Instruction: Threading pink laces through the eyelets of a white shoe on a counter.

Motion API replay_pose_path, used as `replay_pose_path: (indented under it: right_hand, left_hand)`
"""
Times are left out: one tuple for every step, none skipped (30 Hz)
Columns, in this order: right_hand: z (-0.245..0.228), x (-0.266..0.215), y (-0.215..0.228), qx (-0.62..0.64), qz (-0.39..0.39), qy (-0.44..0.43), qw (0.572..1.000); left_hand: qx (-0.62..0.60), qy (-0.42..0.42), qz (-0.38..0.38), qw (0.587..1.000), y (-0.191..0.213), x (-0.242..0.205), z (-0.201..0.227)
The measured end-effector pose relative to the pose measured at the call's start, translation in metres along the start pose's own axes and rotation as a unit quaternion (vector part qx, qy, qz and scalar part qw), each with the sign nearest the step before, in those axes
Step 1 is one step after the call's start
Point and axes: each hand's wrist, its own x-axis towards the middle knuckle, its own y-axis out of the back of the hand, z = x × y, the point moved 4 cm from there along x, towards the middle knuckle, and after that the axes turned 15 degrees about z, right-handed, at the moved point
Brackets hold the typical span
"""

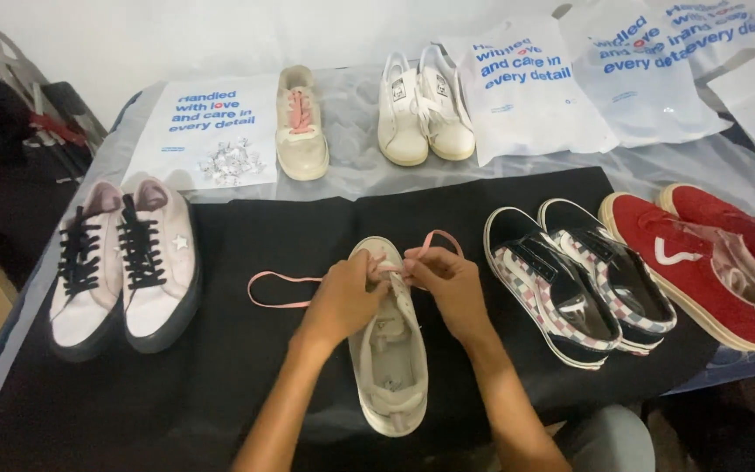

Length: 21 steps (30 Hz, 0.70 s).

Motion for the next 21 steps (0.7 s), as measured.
replay_pose_path:
  right_hand:
    - [0.000, 0.001, -0.001, 0.001, 0.003, -0.002, 1.000]
    - [0.000, 0.000, -0.001, -0.025, -0.001, 0.015, 1.000]
    - [0.000, 0.000, -0.001, -0.050, -0.005, 0.033, 0.998]
    - [-0.003, -0.003, -0.001, -0.052, -0.003, 0.030, 0.998]
    - [-0.008, -0.006, -0.002, -0.068, -0.006, 0.055, 0.996]
    - [-0.014, -0.008, -0.004, -0.082, -0.010, 0.082, 0.993]
    - [-0.015, -0.009, -0.004, -0.083, -0.009, 0.081, 0.993]
    - [-0.016, -0.010, -0.004, -0.076, -0.003, 0.081, 0.994]
    - [-0.017, -0.012, -0.005, -0.068, 0.002, 0.082, 0.994]
    - [-0.017, -0.012, -0.005, -0.068, 0.001, 0.082, 0.994]
    - [-0.018, -0.012, -0.005, -0.073, 0.002, 0.085, 0.994]
    - [-0.018, -0.013, -0.005, -0.078, 0.003, 0.087, 0.993]
    - [-0.017, -0.013, -0.005, -0.079, 0.001, 0.087, 0.993]
    - [-0.016, -0.013, -0.005, -0.083, 0.000, 0.094, 0.992]
    - [-0.016, -0.012, -0.005, -0.087, -0.001, 0.100, 0.991]
    - [-0.016, -0.012, -0.005, -0.088, -0.001, 0.101, 0.991]
    - [-0.015, -0.011, -0.005, -0.084, 0.001, 0.096, 0.992]
    - [-0.014, -0.011, -0.005, -0.080, 0.004, 0.090, 0.993]
    - [-0.014, -0.012, -0.004, -0.080, 0.003, 0.090, 0.993]
    - [-0.014, -0.013, -0.004, -0.091, -0.005, 0.090, 0.992]
    - [-0.014, -0.014, -0.005, -0.102, -0.013, 0.091, 0.991]
  left_hand:
    - [0.001, 0.000, -0.003, 1.000, 0.006, -0.006, 0.010]
    - [-0.045, 0.028, 0.023, 0.998, 0.014, -0.013, 0.020]
    - [-0.091, 0.057, 0.050, 0.993, 0.021, -0.020, 0.028]
    - [-0.091, 0.058, 0.047, 0.993, 0.022, -0.024, 0.032]
    - [-0.121, 0.069, 0.066, 0.988, 0.025, -0.029, 0.035]
    - [-0.151, 0.079, 0.088, 0.981, 0.029, -0.031, 0.039]
    - [-0.151, 0.080, 0.086, 0.982, 0.030, -0.034, 0.042]
    - [-0.158, 0.089, 0.100, 0.978, 0.032, -0.037, 0.043]
    - [-0.165, 0.098, 0.113, 0.975, 0.035, -0.041, 0.045]
    - [-0.165, 0.098, 0.114, 0.975, 0.034, -0.041, 0.045]
    - [-0.168, 0.106, 0.121, 0.972, 0.034, -0.041, 0.045]
    - [-0.171, 0.114, 0.129, 0.970, 0.033, -0.042, 0.044]
    - [-0.172, 0.115, 0.130, 0.970, 0.033, -0.042, 0.042]
    - [-0.183, 0.106, 0.129, 0.969, 0.032, -0.041, 0.041]
    - [-0.194, 0.097, 0.128, 0.968, 0.031, -0.040, 0.041]
    - [-0.195, 0.097, 0.129, 0.967, 0.033, -0.042, 0.043]
    - [-0.193, 0.086, 0.132, 0.968, 0.034, -0.043, 0.045]
    - [-0.190, 0.076, 0.135, 0.970, 0.036, -0.045, 0.048]
    - [-0.190, 0.077, 0.136, 0.969, 0.034, -0.045, 0.047]
    - [-0.178, 0.077, 0.137, 0.972, 0.033, -0.044, 0.046]
    - [-0.165, 0.077, 0.138, 0.974, 0.031, -0.044, 0.045]
